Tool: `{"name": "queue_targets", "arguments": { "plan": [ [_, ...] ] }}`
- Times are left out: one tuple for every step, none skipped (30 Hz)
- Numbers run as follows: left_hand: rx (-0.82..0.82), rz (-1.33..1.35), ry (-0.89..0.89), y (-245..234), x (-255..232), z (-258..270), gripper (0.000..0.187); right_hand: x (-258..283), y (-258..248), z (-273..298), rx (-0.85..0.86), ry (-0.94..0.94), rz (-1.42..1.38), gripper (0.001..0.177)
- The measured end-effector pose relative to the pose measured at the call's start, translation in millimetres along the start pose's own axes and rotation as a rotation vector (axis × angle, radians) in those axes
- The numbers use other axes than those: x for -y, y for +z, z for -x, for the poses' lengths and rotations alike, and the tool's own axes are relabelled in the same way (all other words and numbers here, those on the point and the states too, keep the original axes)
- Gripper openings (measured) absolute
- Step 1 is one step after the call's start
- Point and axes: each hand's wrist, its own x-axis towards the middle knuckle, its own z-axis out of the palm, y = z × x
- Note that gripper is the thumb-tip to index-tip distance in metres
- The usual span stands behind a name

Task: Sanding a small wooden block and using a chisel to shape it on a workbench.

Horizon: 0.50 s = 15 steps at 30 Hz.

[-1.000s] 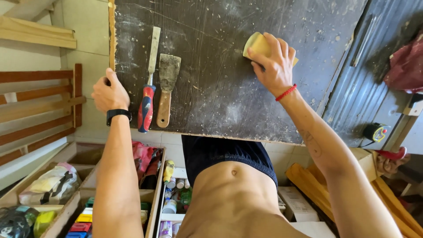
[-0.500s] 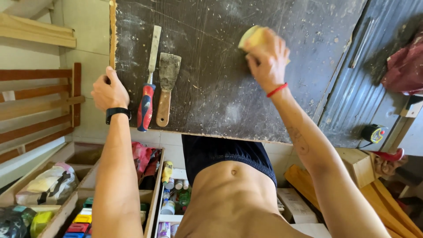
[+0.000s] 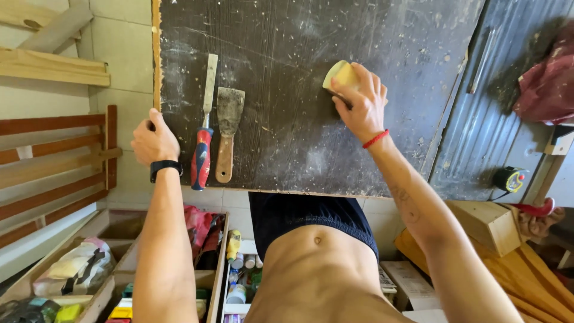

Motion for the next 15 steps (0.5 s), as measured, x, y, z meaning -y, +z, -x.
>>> {"name": "queue_targets", "arguments": {
  "plan": [
    [-0.002,0.002,0.0,-1,0,2,0.056,8,1,1,-0.002,-0.002,0.001,0.024],
    [0.0,0.003,-0.002,-2,-2,2,0.057,16,2,2,-0.008,-0.004,0.0,0.018],
    [0.002,0.003,-0.004,-3,-4,1,0.058,24,3,3,-0.014,-0.006,-0.001,0.014],
    [-0.004,0.009,0.005,-3,-5,1,0.058,32,3,9,-0.026,-0.005,0.002,0.014],
    [0.017,0.008,-0.003,-3,-6,1,0.057,40,3,16,0.034,-0.007,-0.053,0.019],
    [0.035,0.005,-0.016,-4,-6,1,0.057,49,4,21,0.096,-0.013,-0.111,0.027],
    [0.026,0.01,-0.013,-4,-6,1,0.057,55,-1,24,0.087,-0.018,-0.111,0.027],
    [0.032,0.015,-0.026,-4,-6,0,0.058,62,-5,27,0.142,0.003,-0.145,0.026],
    [0.038,0.02,-0.039,-4,-6,0,0.058,68,-9,30,0.197,0.023,-0.179,0.026],
    [0.027,0.023,-0.036,-5,-6,0,0.058,75,-15,36,0.187,0.018,-0.182,0.026],
    [0.044,0.024,-0.047,-5,-7,0,0.058,82,-20,42,0.233,0.048,-0.309,0.028],
    [0.063,0.022,-0.057,-6,-7,1,0.058,89,-25,49,0.28,0.08,-0.437,0.03],
    [0.055,0.023,-0.054,-8,-9,1,0.058,97,-28,55,0.273,0.075,-0.44,0.03],
    [0.057,0.031,-0.065,-10,-11,3,0.058,104,-33,62,0.301,0.067,-0.487,0.03],
    [0.059,0.039,-0.076,-11,-13,5,0.058,111,-38,71,0.328,0.058,-0.533,0.031]
  ]
}}
